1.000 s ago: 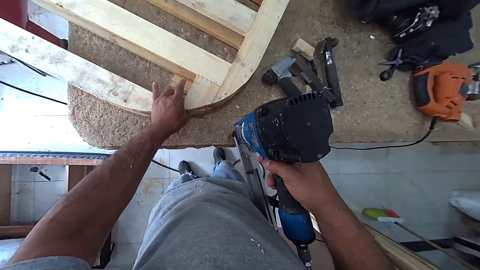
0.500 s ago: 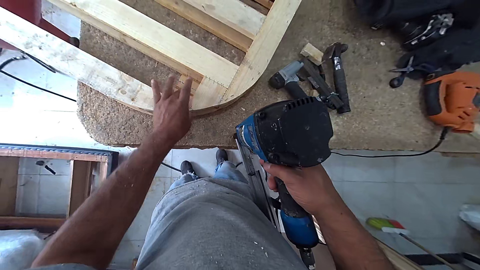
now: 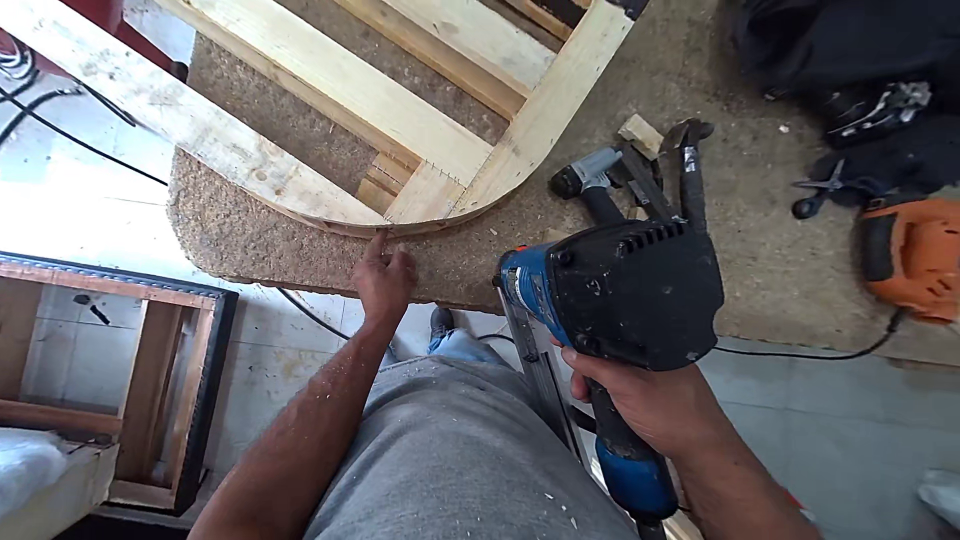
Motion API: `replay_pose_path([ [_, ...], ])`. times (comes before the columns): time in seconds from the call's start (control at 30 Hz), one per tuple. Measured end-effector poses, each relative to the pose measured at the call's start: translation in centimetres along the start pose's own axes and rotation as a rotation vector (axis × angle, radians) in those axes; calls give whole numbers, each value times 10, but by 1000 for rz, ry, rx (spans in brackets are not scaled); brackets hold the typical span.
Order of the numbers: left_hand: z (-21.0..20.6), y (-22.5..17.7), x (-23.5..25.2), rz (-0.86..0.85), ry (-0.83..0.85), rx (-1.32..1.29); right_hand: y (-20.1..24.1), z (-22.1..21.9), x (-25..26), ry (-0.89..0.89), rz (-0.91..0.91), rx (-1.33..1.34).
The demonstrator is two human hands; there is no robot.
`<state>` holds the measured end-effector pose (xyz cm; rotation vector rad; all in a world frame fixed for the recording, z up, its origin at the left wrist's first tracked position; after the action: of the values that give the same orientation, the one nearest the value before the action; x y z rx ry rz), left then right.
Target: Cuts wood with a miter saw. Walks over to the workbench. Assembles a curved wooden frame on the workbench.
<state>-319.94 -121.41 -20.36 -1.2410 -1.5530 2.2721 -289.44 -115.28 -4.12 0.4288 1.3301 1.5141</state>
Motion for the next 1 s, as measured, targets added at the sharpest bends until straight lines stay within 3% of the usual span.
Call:
replay_pose_path([
  [0.3,-19,2,16,170,28,-26,2,6,6,67,18,-34],
  [0.63,-17,-2,21,118,-88,189,2,-2,8,63,-1,-29],
  [0.83,-26,2,21,259,92,-110,0,-9,6,59,-19,-18],
  [1.0,-28,2,24,268,66,-172,2,-15,7,61,-29,-19],
])
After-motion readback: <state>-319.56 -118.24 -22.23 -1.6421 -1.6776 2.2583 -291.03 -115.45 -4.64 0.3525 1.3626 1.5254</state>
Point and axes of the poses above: each hand's wrist, its own x-axis towards the middle knuckle, its own z-axis out of the back of the hand, y = z × x, the point moved 8 cm from there along x, towards the middle knuckle, and after that the axes turned 10 degrees about z, right-handed, at the moved point
